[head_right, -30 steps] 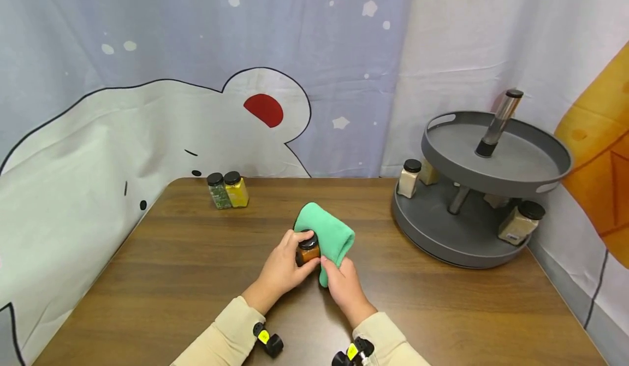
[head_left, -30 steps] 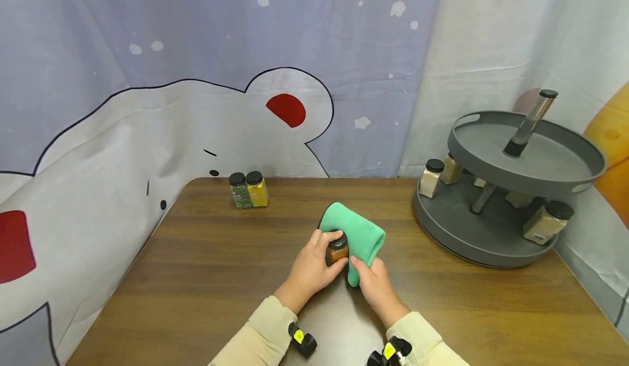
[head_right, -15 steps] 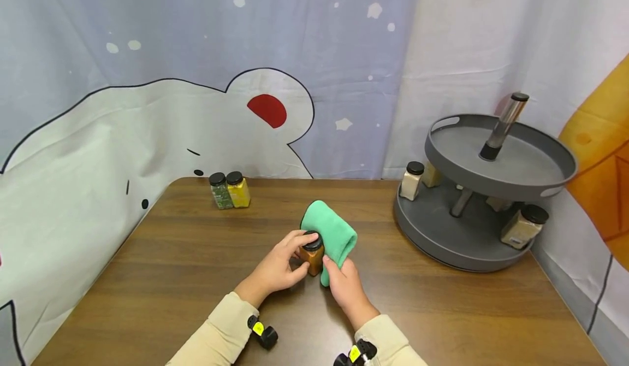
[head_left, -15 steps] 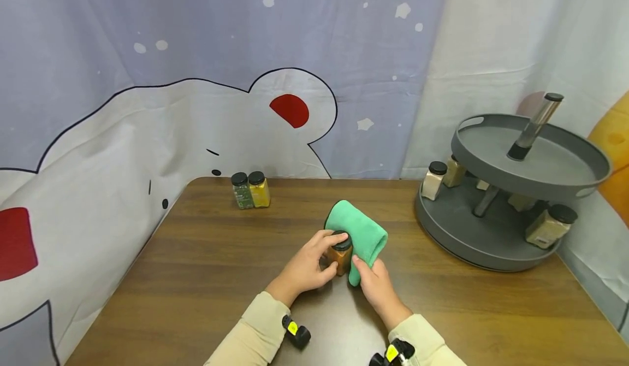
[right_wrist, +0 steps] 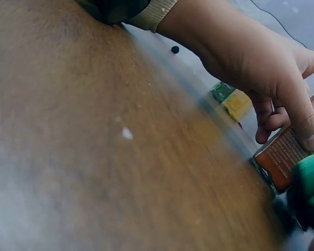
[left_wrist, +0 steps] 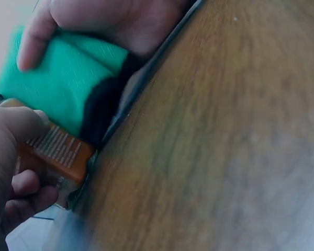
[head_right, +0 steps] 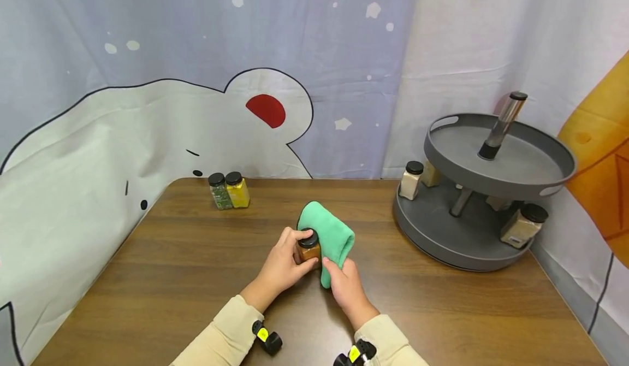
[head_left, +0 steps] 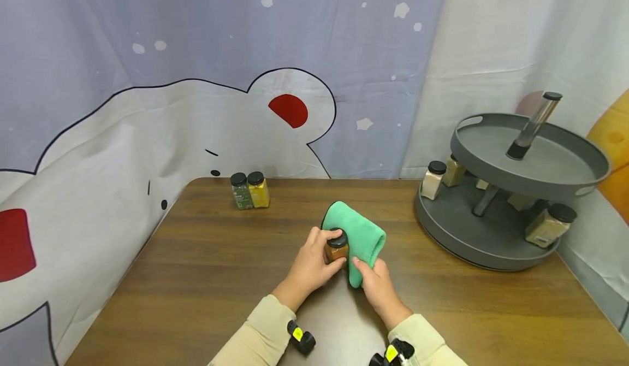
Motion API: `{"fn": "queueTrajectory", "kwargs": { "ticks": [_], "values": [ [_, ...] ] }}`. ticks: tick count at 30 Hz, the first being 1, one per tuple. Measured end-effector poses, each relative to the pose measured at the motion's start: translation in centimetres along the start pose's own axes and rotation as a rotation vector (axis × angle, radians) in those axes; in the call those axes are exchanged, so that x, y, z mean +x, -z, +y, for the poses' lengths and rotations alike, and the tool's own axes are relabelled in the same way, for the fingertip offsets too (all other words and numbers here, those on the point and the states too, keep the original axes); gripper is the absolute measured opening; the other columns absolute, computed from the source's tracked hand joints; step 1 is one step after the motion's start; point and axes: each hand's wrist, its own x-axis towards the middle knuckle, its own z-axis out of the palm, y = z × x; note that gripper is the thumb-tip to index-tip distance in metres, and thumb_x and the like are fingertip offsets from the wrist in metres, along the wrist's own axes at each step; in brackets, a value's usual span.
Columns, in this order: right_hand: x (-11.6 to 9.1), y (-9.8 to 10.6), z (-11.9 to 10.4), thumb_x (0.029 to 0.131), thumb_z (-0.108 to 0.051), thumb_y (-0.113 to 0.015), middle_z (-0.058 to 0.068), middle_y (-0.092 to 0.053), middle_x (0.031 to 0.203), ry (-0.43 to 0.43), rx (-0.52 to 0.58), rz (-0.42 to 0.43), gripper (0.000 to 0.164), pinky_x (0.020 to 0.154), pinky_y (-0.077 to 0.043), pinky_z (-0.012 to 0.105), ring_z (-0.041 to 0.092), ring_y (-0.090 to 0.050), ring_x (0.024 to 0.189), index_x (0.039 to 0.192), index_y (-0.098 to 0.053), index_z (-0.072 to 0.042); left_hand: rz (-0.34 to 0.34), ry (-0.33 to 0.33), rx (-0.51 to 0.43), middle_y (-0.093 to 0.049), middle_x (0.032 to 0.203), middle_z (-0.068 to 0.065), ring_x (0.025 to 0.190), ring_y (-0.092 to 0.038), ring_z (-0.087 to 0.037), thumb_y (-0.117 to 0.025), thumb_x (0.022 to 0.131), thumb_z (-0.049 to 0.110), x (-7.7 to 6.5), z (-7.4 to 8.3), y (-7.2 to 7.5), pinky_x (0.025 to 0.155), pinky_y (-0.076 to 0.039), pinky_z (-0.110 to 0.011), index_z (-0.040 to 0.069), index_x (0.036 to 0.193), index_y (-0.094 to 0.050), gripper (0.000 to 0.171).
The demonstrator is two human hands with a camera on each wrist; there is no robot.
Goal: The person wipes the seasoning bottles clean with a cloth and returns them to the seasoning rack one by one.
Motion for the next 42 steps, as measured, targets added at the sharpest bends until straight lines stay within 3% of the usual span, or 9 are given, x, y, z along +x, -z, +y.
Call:
{"fn": "queueTrajectory", "kwargs": {
  "ticks": [13, 19, 23, 26, 28, 32, 35, 38, 42],
  "values": [
    [-0.3, 0.2, 0.0, 0.096, -0.004, -0.059, 0.022, -0.07, 0.11, 0.104, -0.016, 0.033, 0.028, 0.089, -0.051, 0.029, 0.011, -0.062, 0.096, 0.118, -0.064, 0.012, 0.002, 0.024, 0.018, -0.049, 0.1, -0.007, 0.077, -0.048, -0.014, -0.089, 0.079, 0.019, -0.2, -0.3, -0.1, 0.066, -0.046, -0.028, 0.021, 0.135, -0.047, 0.07],
    [0.4, 0.1, 0.2, 0.096, -0.002, -0.058, 0.025, -0.069, 0.11, 0.071, 0.051, 0.152, 0.026, 0.084, -0.053, 0.023, 0.007, -0.064, 0.092, 0.117, -0.062, 0.014, 0.015, 0.193, -0.243, -0.053, 0.1, -0.002, 0.09, -0.06, -0.017, -0.091, 0.076, 0.016, -0.3, -0.3, -0.1, 0.079, -0.055, -0.031, 0.013, 0.14, -0.048, 0.077],
    [0.8, 0.1, 0.1, 0.101, -0.006, -0.051, 0.016, -0.067, 0.114, -0.021, 0.277, 0.219, 0.034, 0.086, -0.052, 0.022, 0.006, -0.064, 0.096, 0.128, -0.053, 0.014, 0.084, 0.157, -0.445, -0.055, 0.103, -0.004, 0.095, -0.064, -0.018, -0.092, 0.072, 0.008, -0.2, 0.0, -0.1, 0.082, -0.059, -0.034, 0.007, 0.115, -0.062, 0.053],
    [0.9, 0.3, 0.0, 0.105, -0.012, -0.046, 0.004, -0.066, 0.112, -0.073, 0.459, 0.159, 0.035, 0.088, -0.053, 0.023, 0.007, -0.064, 0.099, 0.133, -0.047, 0.01, 0.152, 0.043, -0.531, -0.057, 0.109, -0.011, 0.099, -0.065, -0.019, -0.091, 0.07, 0.0, 0.0, 0.8, -0.1, 0.08, -0.06, -0.036, 0.003, 0.112, -0.059, 0.053],
    [0.9, 0.4, 0.1, 0.107, -0.015, -0.043, -0.002, -0.066, 0.111, -0.092, 0.557, 0.046, 0.033, 0.09, -0.053, 0.025, 0.008, -0.065, 0.102, 0.133, -0.046, 0.005, 0.184, -0.039, -0.556, -0.058, 0.115, -0.018, 0.103, -0.065, -0.023, -0.089, 0.07, -0.006, 0.2, 1.6, 0.1, 0.082, -0.059, -0.035, -0.002, 0.117, -0.054, 0.058],
    [0.7, 0.9, 0.4, 0.11, -0.021, -0.034, -0.003, -0.066, 0.119, -0.123, 0.703, -0.19, 0.031, 0.097, -0.052, 0.03, 0.011, -0.064, 0.113, 0.134, -0.042, -0.002, 0.175, -0.152, -0.52, -0.061, 0.122, -0.028, 0.11, -0.064, -0.036, -0.085, 0.069, -0.015, 0.6, 3.5, 1.0, 0.093, -0.054, -0.031, -0.008, 0.119, -0.047, 0.064],
    [0.7, 1.1, 0.4, 0.111, -0.021, -0.032, -0.002, -0.064, 0.125, -0.149, 0.743, -0.238, 0.034, 0.1, -0.051, 0.032, 0.012, -0.062, 0.118, 0.138, -0.037, -0.001, 0.173, -0.183, -0.452, -0.066, 0.121, -0.026, 0.112, -0.065, -0.038, -0.085, 0.068, -0.014, 0.7, 4.4, 1.5, 0.099, -0.051, -0.032, -0.006, 0.115, -0.045, 0.062],
    [0.6, 1.0, 0.3, 0.109, -0.018, -0.033, -0.001, -0.065, 0.119, -0.199, 0.732, -0.201, 0.032, 0.097, -0.052, 0.033, 0.013, -0.064, 0.113, 0.135, -0.039, -0.001, 0.213, -0.148, -0.412, -0.069, 0.121, -0.02, 0.112, -0.067, -0.033, -0.088, 0.07, -0.007, 0.7, 3.5, 1.2, 0.099, -0.051, -0.032, -0.001, 0.114, -0.046, 0.06],
    [0.5, 1.0, 0.0, 0.106, -0.017, -0.034, 0.0, -0.067, 0.107, -0.237, 0.716, -0.095, 0.024, 0.087, -0.056, 0.032, 0.014, -0.067, 0.1, 0.124, -0.046, -0.006, 0.269, 0.025, -0.407, -0.071, 0.122, -0.014, 0.111, -0.069, -0.027, -0.089, 0.075, 0.003, 1.4, 2.0, 2.1, 0.095, -0.054, -0.038, 0.003, 0.111, -0.047, 0.055]
  ]
}}
